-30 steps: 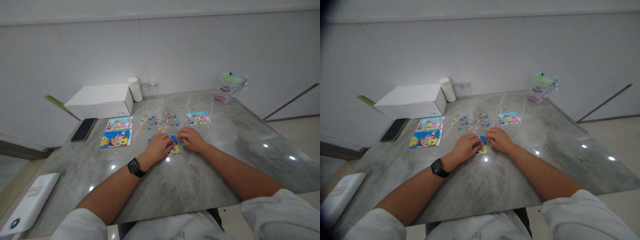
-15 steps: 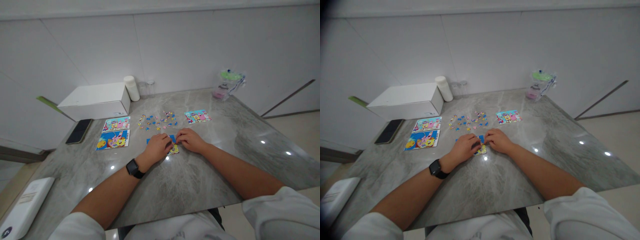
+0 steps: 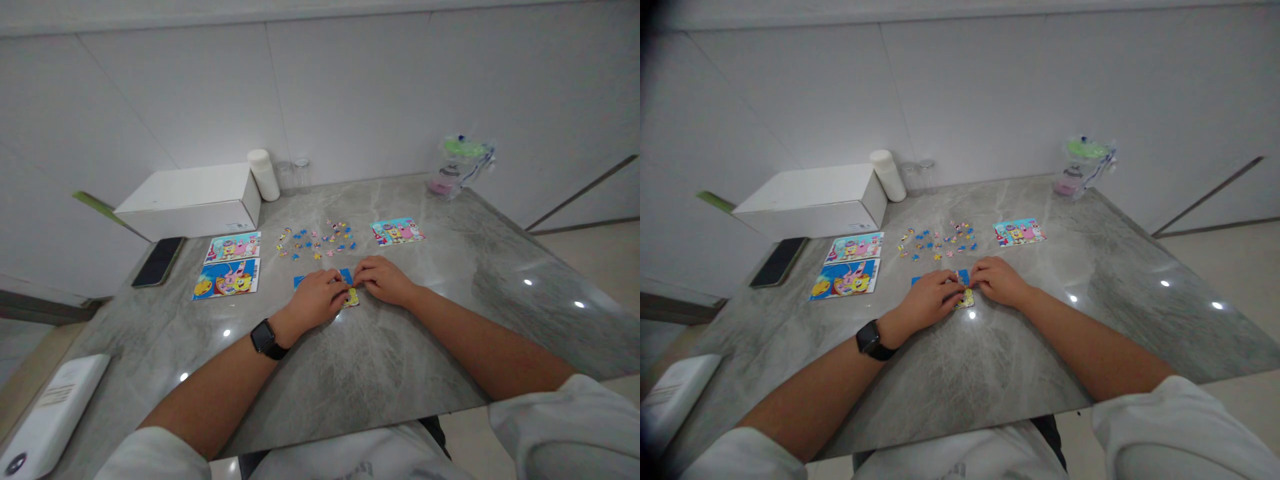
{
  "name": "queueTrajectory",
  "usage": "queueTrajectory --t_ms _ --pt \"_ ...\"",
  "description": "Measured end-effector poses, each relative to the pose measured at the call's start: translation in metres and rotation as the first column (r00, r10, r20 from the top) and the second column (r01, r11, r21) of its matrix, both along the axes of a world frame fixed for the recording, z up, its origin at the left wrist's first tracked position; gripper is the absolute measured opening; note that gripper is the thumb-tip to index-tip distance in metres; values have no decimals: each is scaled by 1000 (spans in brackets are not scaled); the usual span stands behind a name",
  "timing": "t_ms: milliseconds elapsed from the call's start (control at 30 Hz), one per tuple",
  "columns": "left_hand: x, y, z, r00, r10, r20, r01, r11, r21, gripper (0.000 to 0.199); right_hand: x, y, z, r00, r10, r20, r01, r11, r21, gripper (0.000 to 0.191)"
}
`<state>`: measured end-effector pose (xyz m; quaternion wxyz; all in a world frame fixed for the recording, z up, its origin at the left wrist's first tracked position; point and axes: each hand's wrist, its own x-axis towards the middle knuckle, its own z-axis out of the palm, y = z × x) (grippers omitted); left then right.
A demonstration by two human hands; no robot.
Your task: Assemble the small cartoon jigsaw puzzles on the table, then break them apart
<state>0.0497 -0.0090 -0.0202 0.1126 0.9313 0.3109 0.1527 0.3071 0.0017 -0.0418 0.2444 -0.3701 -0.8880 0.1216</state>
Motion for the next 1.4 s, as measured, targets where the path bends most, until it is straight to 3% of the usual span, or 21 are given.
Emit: queueTrajectory --t_ms 267,433,567,667,767,933,1033,1133,1267,1400 --pt "0 0 0 999 0 49 3 998 -60 26 0 0 1 1000 8 9 -8 1000 10 38" --pt "-1 3 4 975 44 218 -13 990 -142 21 -1 -1 3 1000 9 17 -9 1000 3 38" --pt "-7 9 12 905 150 398 -87 981 -171 17 -1 -2 3 1000 9 25 -9 1000 -4 37" --pt "-18 19 19 817 282 502 -214 958 -190 16 0 -2 3 1000 9 -5 -9 1000 -13 40" --pt "-34 34 28 669 432 605 -338 901 -270 15 2 -1 3 999 -7 -40 7 1000 -8 41" --pt "-71 64 39 376 511 773 -414 839 -353 14 3 -1 1 999 -12 -37 13 1000 18 40" --pt "-89 78 32 299 553 778 -455 799 -393 14 3 -1 0 998 -26 -56 27 999 20 38" --pt "-98 86 15 310 593 744 -499 767 -403 14 2 -1 0 991 -61 -119 67 997 46 39" --pt "-97 91 -8 457 598 658 -480 789 -383 23 2 0 6 948 -165 -273 211 966 148 37" --pt "-93 90 -18 554 579 598 -477 810 -342 27 0 6 20 923 -192 -333 275 935 226 35"
